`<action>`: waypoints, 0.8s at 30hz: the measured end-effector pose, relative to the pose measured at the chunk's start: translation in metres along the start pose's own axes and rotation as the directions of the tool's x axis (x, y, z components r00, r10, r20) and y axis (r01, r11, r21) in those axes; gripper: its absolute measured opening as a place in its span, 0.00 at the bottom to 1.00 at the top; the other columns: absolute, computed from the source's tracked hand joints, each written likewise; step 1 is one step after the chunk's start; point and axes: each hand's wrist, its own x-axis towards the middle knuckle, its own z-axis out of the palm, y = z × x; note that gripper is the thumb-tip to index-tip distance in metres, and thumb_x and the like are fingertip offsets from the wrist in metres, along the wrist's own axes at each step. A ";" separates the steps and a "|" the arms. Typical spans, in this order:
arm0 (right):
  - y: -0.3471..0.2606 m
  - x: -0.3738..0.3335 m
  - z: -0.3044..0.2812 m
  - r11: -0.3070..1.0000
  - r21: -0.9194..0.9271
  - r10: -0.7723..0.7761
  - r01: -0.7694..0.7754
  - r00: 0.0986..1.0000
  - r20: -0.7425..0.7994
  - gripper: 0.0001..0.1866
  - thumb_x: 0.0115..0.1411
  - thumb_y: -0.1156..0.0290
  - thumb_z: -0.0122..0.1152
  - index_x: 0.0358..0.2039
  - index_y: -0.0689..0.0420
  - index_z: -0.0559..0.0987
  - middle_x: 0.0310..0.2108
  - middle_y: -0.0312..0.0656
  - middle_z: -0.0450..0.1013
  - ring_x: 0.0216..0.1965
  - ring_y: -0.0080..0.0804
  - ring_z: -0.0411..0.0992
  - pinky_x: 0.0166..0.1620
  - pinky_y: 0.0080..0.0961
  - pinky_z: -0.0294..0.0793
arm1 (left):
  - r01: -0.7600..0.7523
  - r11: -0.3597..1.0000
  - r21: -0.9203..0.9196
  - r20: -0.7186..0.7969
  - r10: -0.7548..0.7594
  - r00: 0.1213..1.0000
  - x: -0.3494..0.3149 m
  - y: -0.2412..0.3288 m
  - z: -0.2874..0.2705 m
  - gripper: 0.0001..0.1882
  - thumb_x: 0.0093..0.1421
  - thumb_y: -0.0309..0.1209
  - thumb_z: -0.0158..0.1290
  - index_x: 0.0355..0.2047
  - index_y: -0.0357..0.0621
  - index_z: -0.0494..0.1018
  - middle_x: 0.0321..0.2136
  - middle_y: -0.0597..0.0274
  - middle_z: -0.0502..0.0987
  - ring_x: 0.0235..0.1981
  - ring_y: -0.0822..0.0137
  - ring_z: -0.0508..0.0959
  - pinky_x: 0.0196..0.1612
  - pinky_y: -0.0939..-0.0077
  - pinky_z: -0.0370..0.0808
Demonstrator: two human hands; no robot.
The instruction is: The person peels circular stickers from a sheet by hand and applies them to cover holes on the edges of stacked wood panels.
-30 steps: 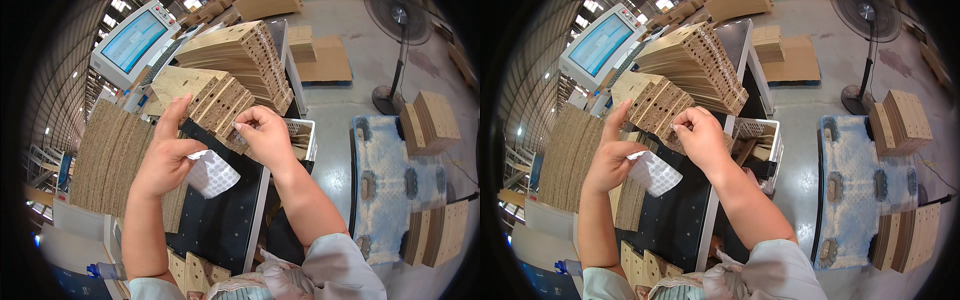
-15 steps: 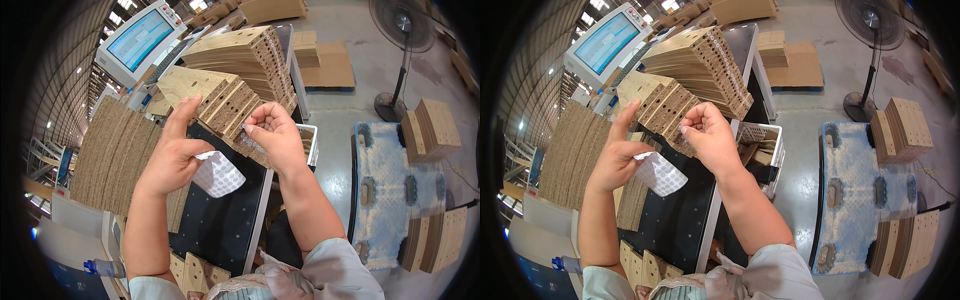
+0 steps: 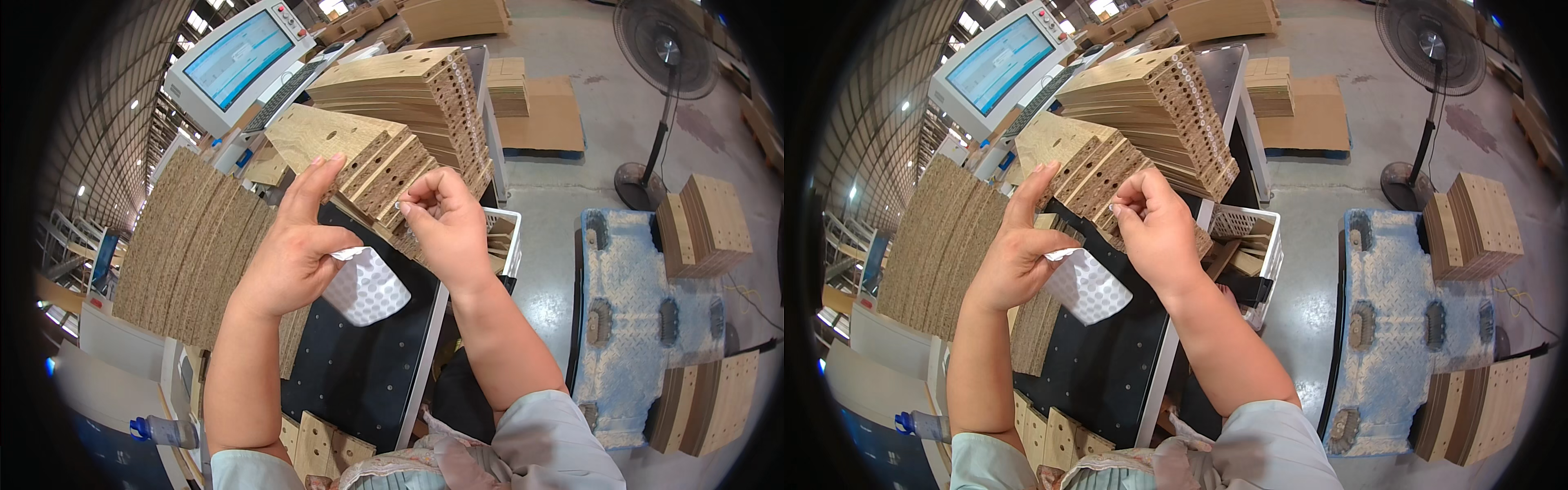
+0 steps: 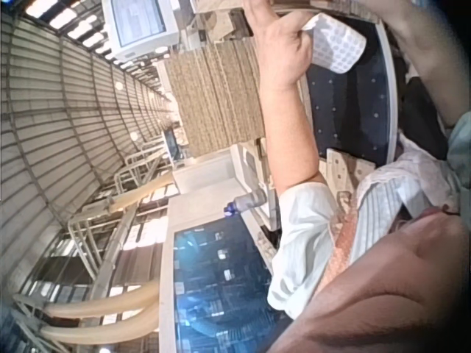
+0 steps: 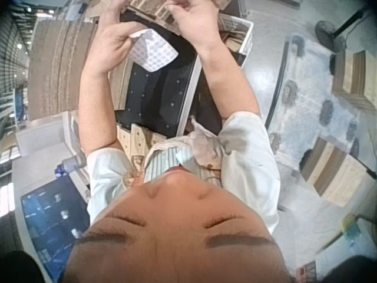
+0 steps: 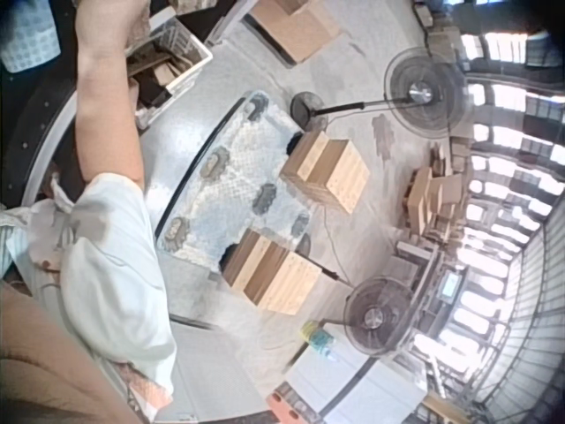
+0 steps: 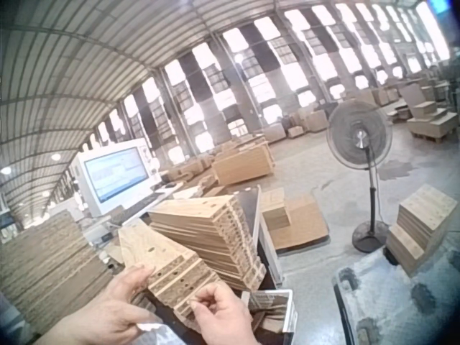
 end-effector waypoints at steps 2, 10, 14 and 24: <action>-0.003 -0.002 0.002 0.987 -0.143 -0.077 0.073 0.997 -0.027 0.07 0.50 0.84 0.56 0.28 0.60 0.69 0.25 0.38 0.68 0.29 0.26 0.68 0.34 0.21 0.69 | -0.001 1.000 -0.004 -0.004 0.001 1.000 0.000 0.000 0.000 0.11 0.38 0.19 0.56 0.25 0.47 0.79 0.61 0.46 0.54 0.63 0.47 0.52 0.63 0.58 0.48; 0.000 0.002 0.000 0.920 -0.359 -0.189 0.154 0.980 -0.064 0.11 0.47 0.85 0.59 0.29 0.59 0.68 0.27 0.40 0.67 0.29 0.31 0.68 0.34 0.24 0.70 | -0.008 1.000 0.011 0.004 0.008 1.000 -0.001 -0.001 0.001 0.11 0.38 0.19 0.55 0.25 0.46 0.79 0.61 0.45 0.53 0.63 0.46 0.52 0.63 0.57 0.48; 0.002 0.008 -0.012 0.985 0.142 0.110 -0.098 0.990 -0.083 0.14 0.47 0.87 0.59 0.31 0.58 0.68 0.31 0.36 0.67 0.30 0.23 0.66 0.36 0.19 0.69 | -0.007 1.000 -0.006 0.007 0.007 1.000 -0.001 0.000 -0.002 0.11 0.38 0.19 0.55 0.25 0.46 0.78 0.61 0.45 0.53 0.63 0.46 0.52 0.63 0.57 0.48; -0.004 0.009 0.000 0.849 0.526 0.024 -0.056 0.997 0.068 0.14 0.47 0.89 0.53 0.33 0.58 0.68 0.34 0.35 0.64 0.35 0.20 0.64 0.42 0.16 0.66 | 0.002 0.999 -0.041 -0.023 -0.003 1.000 -0.003 -0.003 0.002 0.12 0.37 0.18 0.54 0.24 0.46 0.78 0.61 0.48 0.54 0.63 0.48 0.51 0.63 0.57 0.48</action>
